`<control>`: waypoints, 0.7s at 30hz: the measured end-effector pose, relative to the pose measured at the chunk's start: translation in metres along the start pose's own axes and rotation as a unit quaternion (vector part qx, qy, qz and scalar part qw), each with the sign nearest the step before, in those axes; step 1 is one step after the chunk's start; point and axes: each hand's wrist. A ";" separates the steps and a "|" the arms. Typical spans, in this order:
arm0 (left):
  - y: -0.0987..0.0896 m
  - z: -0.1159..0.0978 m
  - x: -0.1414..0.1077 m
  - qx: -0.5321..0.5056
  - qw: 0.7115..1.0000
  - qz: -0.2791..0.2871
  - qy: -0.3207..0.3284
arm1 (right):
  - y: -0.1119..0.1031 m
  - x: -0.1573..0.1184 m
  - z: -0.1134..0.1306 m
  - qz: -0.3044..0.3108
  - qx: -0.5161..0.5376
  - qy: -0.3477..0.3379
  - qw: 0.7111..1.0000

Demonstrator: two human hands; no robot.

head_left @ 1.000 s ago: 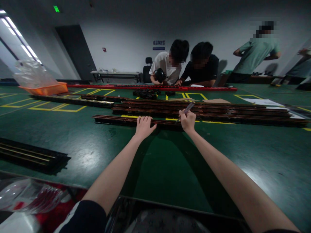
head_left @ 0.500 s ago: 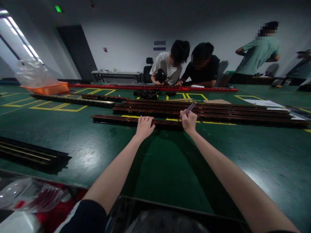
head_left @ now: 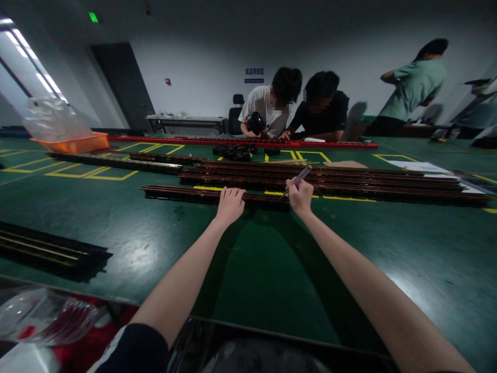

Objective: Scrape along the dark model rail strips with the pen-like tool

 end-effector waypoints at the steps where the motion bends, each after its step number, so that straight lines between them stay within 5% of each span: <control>1: 0.000 0.000 0.000 0.001 1.000 0.001 0.000 | 0.000 0.000 0.001 0.000 0.003 -0.004 1.000; 21: 0.001 0.000 0.000 -0.003 1.000 0.003 0.007 | 0.000 0.002 -0.001 -0.015 0.009 0.016 1.000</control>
Point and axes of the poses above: each hand's wrist, its own x-axis towards the middle knuckle, its own y-axis out of the palm, z = x × y, and after that the axes turned 6 degrees about -z, right-handed
